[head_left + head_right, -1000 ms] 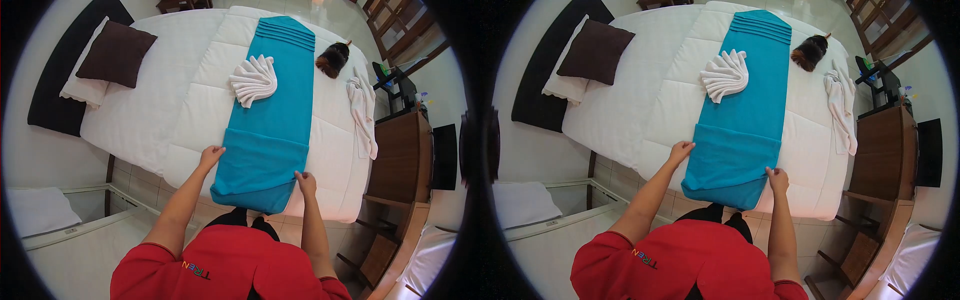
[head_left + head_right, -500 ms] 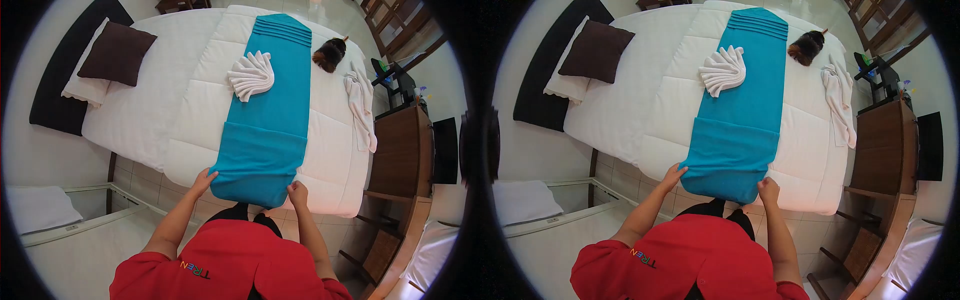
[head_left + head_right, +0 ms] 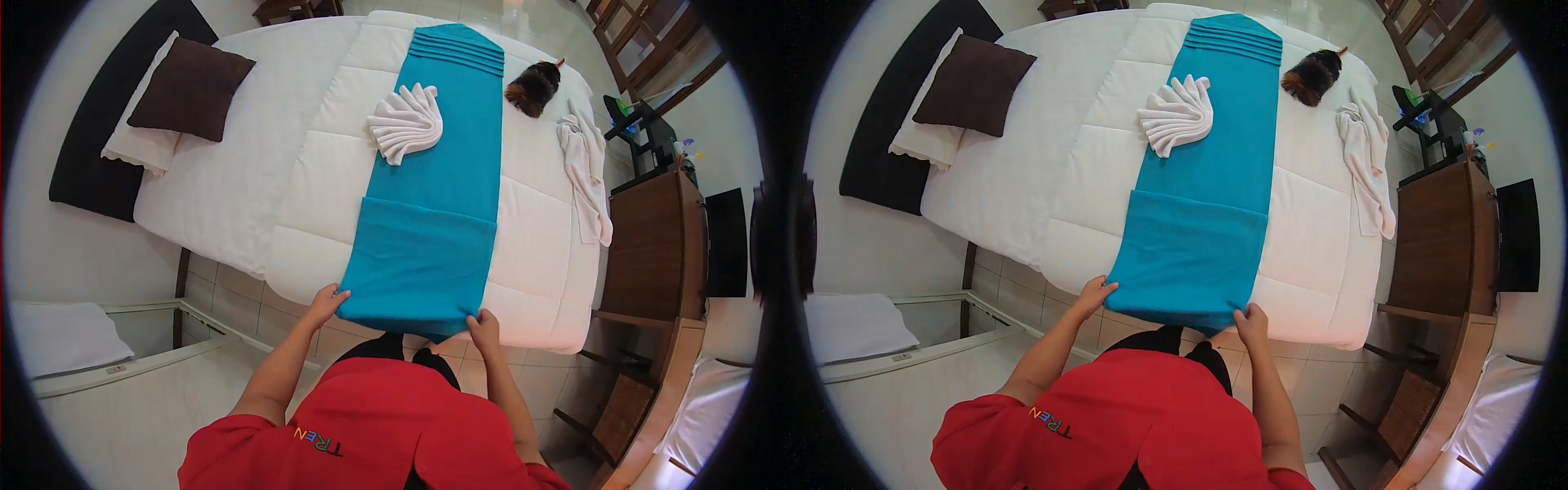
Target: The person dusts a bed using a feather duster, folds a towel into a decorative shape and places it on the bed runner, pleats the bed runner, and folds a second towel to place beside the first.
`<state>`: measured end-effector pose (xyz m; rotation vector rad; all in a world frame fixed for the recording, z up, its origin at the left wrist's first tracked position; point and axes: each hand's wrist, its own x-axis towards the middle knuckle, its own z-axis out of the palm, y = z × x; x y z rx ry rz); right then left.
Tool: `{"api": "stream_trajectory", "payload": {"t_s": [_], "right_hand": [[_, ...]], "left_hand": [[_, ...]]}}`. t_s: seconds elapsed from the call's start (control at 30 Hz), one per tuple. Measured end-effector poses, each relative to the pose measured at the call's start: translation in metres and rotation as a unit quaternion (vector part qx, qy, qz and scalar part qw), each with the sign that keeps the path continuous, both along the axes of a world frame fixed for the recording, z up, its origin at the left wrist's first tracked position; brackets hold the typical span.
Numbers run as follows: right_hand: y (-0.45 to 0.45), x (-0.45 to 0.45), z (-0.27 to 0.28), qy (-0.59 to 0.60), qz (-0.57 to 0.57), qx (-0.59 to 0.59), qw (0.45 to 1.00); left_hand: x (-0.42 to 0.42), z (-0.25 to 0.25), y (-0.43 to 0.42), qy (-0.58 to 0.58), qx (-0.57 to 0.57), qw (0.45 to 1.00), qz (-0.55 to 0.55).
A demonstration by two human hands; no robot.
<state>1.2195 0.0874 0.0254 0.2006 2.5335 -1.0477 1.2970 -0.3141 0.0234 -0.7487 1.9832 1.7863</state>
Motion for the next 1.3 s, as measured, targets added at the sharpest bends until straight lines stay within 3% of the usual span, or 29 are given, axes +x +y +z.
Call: {"api": "stream_trajectory", "payload": {"t_s": [0.1, 0.17, 0.23, 0.3, 0.37, 0.43, 0.5, 0.6, 0.7, 0.83, 0.9, 1.0, 1.3], "right_hand": [[0.023, 0.017, -0.003, -0.038, -0.018, -0.010, 0.999], [0.035, 0.014, -0.009, -0.062, -0.027, -0.015, 0.998], [0.041, -0.003, -0.007, -0.112, 0.203, 0.141, 0.963], [0.033, -0.040, -0.008, -0.083, 0.120, 0.158, 0.977], [0.017, -0.083, 0.011, 0.065, 0.047, 0.053, 0.995], [0.003, -0.124, 0.011, 0.141, -0.020, 0.033, 0.989], [-0.003, -0.158, -0.011, 0.197, -0.051, 0.044, 0.978], [-0.014, -0.187, -0.011, 0.100, -0.065, 0.058, 0.991], [-0.021, -0.189, -0.006, 0.091, -0.067, 0.086, 0.990], [-0.029, -0.185, -0.003, 0.110, -0.083, 0.061, 0.989], [-0.030, -0.183, -0.006, 0.117, -0.101, 0.042, 0.987], [-0.031, -0.184, -0.013, 0.124, -0.136, 0.001, 0.983], [-0.017, -0.186, -0.018, 0.131, -0.196, -0.116, 0.965]], "left_hand": [[0.005, -0.020, -0.004, 0.017, -0.073, 0.994, -0.076], [0.002, -0.027, -0.003, 0.012, -0.076, 0.995, -0.065], [-0.009, -0.026, -0.003, 0.007, -0.081, 0.995, -0.051], [-0.034, -0.026, -0.012, 0.007, -0.126, 0.989, -0.072], [-0.066, -0.038, -0.024, 0.070, -0.188, 0.979, -0.030], [-0.106, -0.019, -0.020, 0.154, -0.282, 0.947, 0.020], [-0.145, -0.032, -0.024, 0.197, -0.243, 0.945, 0.095], [-0.189, -0.033, -0.029, 0.099, -0.224, 0.966, 0.089], [-0.208, -0.023, -0.027, 0.043, -0.239, 0.967, 0.073], [-0.213, -0.012, -0.022, 0.066, -0.220, 0.970, 0.077], [-0.213, -0.010, -0.021, 0.032, -0.067, 0.988, 0.134], [-0.215, -0.014, -0.022, 0.000, -0.004, 0.989, 0.146], [-0.212, -0.012, -0.011, 0.117, 0.001, 0.967, 0.225]]}}
